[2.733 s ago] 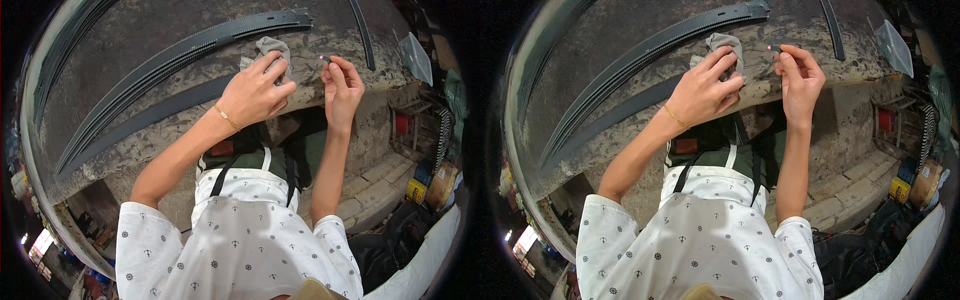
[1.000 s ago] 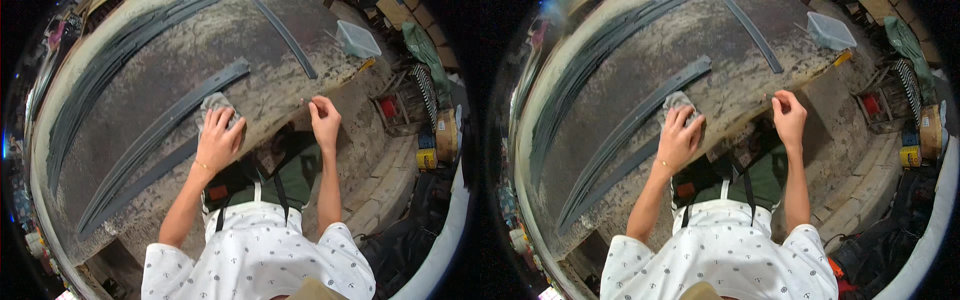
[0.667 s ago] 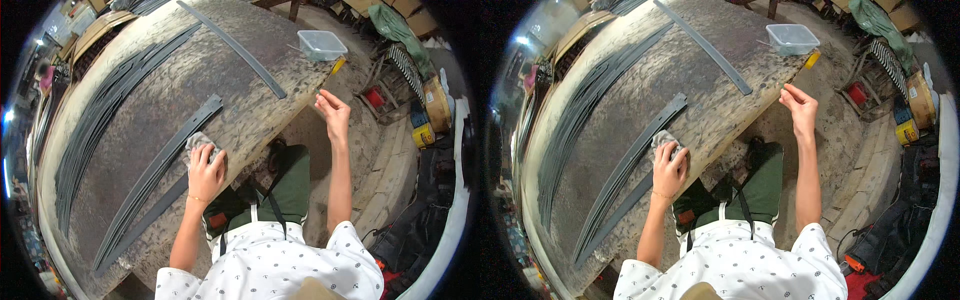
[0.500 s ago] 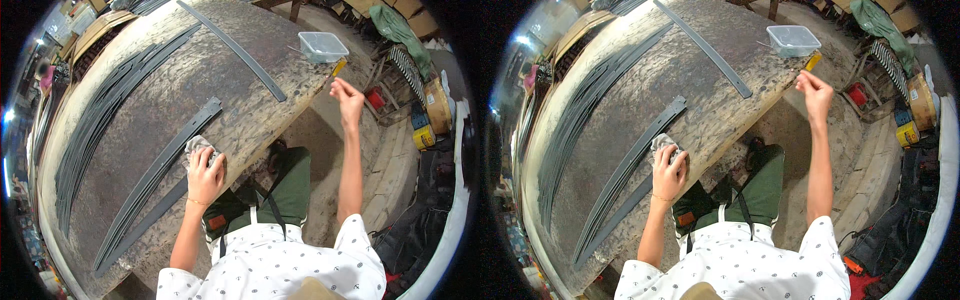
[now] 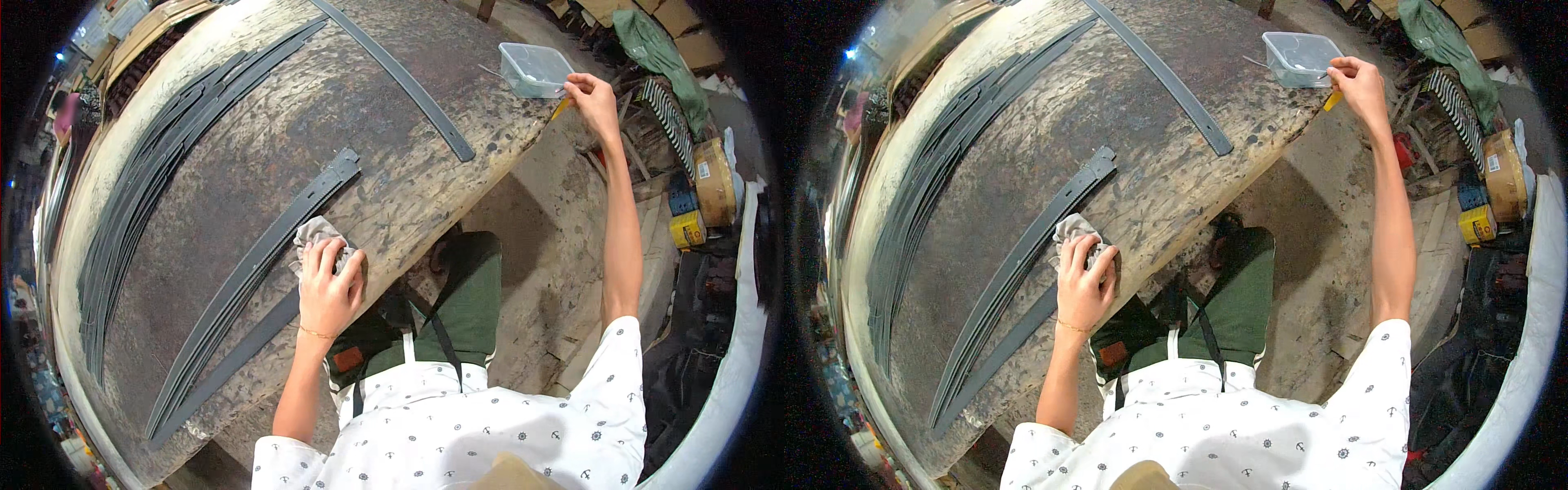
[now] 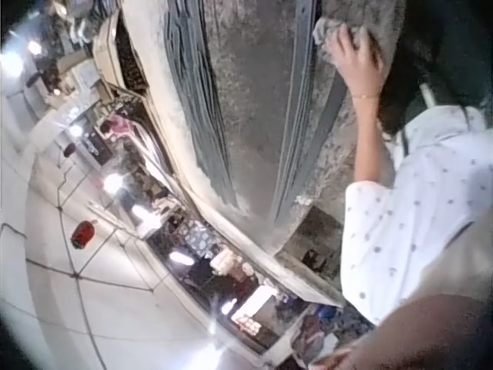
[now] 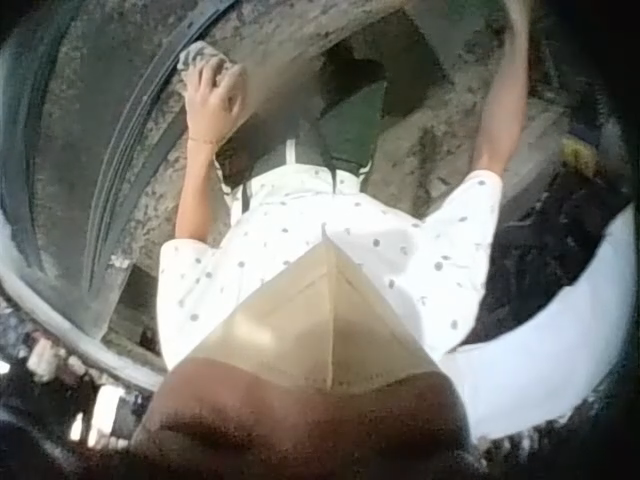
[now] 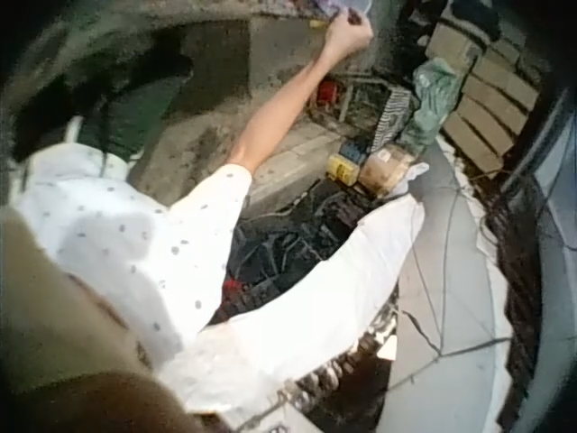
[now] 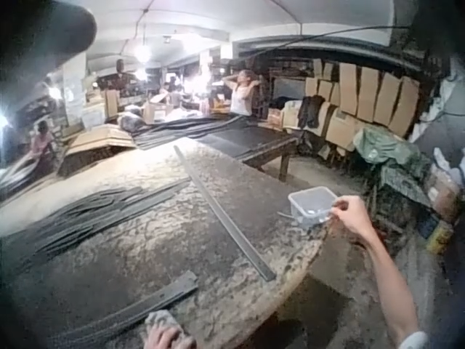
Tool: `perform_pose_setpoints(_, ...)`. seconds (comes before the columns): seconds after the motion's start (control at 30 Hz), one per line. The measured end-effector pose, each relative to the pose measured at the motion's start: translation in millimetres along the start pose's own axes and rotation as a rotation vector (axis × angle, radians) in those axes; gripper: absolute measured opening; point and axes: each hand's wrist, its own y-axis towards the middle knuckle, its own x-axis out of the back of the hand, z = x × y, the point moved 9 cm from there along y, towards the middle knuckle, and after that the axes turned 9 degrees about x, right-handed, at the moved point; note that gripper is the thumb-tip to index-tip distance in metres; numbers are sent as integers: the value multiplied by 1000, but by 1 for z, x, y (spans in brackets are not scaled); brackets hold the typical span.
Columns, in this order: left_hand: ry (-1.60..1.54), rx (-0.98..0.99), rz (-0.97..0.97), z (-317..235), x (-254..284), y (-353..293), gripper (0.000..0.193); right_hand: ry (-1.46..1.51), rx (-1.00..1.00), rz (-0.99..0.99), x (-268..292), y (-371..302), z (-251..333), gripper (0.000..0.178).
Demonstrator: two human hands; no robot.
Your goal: Applying edge finish or dye to the holes and edges of leather belts and wiping them with a cloth.
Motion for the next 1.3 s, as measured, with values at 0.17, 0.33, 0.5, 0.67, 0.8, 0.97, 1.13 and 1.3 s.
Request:
perform_pose_setpoints(0.17,89,145,46,-3,-15,5,26,76,19,80,3,9,-3,24)
perform_pose_setpoints(0.33,-38,-61,-118,-81,-51,108,32,155,27,23,-7,-1,-1,25)
perform_pose_setpoints(0.5,-66,34,-38,-78,-110,143,17,160,-28,23,1,-13,-6,27)
perform_pose_setpoints(0.67,-410,-153,72,-90,-101,106,11,105,43,15,25,-2,-22,28)
perform_pose_setpoints(0.8,-412,-88,-5,-86,-96,102,11,-29,145,39,15,15,-20,29)
perform_pose_setpoints(0.97,-393,-123,-4,-83,-97,100,14,-326,266,202,-2,47,5,22)
perform_pose_setpoints(1.13,-405,-100,23,-82,-103,100,12,-414,283,397,-30,72,4,21)
perform_pose_setpoints(1.3,-397,-107,10,-84,-98,103,12,-606,240,564,-47,85,-5,15)
